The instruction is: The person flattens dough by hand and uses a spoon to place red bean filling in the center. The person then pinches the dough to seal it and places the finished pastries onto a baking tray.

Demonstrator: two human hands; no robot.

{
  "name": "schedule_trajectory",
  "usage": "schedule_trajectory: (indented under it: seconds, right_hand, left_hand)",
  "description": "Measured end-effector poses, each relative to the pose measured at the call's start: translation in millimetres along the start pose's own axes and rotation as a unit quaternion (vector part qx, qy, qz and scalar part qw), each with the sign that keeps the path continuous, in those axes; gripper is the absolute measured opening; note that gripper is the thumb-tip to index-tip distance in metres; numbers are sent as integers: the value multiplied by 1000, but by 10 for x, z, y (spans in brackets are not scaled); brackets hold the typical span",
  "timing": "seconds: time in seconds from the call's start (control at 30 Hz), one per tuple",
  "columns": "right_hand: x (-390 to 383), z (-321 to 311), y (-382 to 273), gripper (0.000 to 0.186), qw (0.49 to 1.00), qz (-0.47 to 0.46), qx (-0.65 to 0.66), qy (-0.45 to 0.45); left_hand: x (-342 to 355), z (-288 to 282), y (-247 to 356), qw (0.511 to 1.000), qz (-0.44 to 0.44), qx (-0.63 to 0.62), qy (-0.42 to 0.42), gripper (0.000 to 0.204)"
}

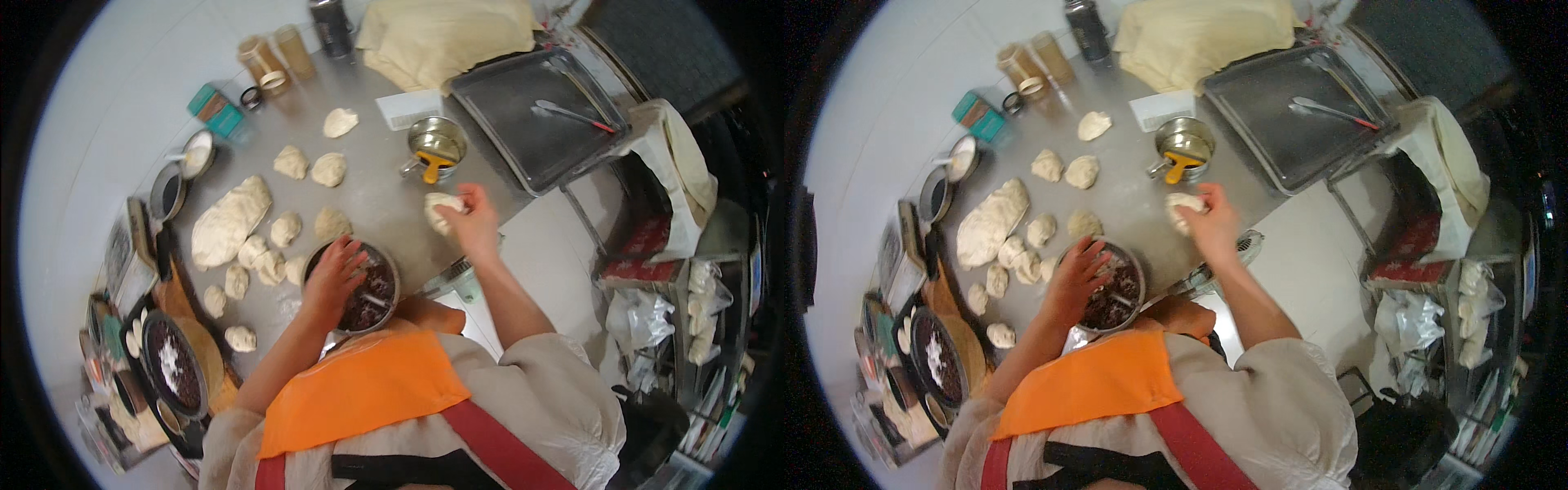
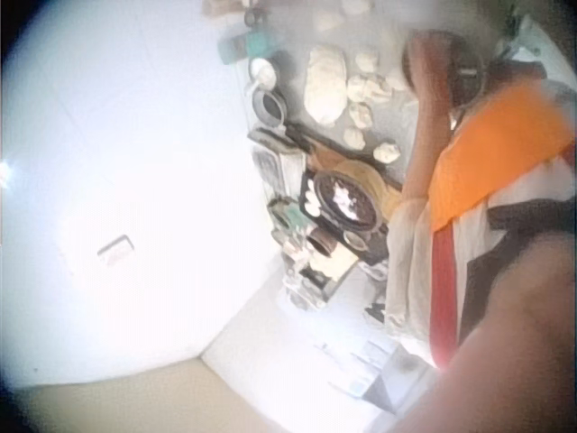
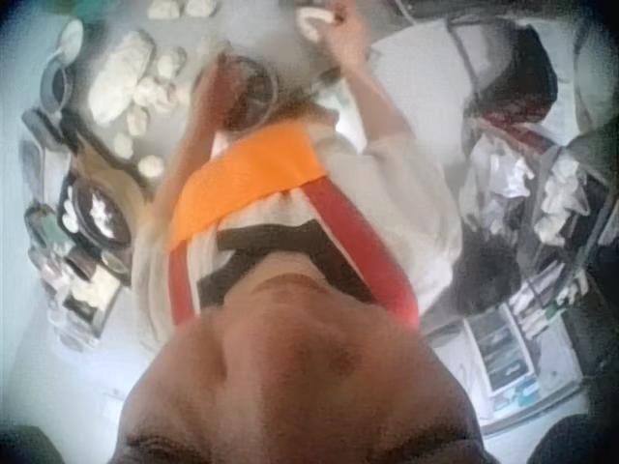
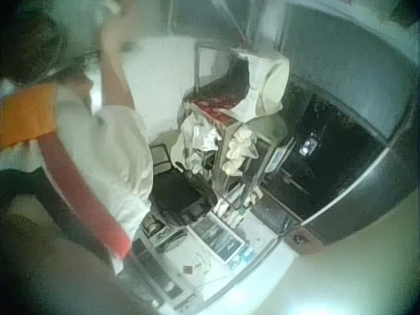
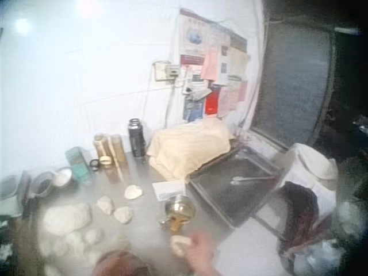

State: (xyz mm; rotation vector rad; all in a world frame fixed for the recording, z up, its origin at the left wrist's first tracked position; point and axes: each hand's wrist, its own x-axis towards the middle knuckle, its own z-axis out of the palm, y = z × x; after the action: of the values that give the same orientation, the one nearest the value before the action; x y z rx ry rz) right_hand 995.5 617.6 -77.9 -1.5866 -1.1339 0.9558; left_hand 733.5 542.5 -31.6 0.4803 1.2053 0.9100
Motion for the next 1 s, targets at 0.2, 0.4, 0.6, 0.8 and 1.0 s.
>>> schedule_trajectory:
  seconds: [0.2,0.4,0.6,0.8,1.0]
  right_hand:
    - [-713,1073,-583,27,945,-117,146,-268]
    - [-1021,1700,-1023,40,983,-64,67,-160]
    - [-1254,2198,-1233,48,898,113,334,-263]
    - [-1691,2316,-1299,45,912,-5,192,-363]
    - [-1695,2063,-1670,40,904,-276,-15,-327]
  left_hand:
    - [3,0,95,976,98,-98,166,52]
    - [-163,-455,117,909,306,39,281,46]
    - [-627,-941,294,946,258,-121,156,58]
    - [-906,-1013,169,903,167,-318,236,56]
    - [-844,-1484,312,862,314,-163,362,54]
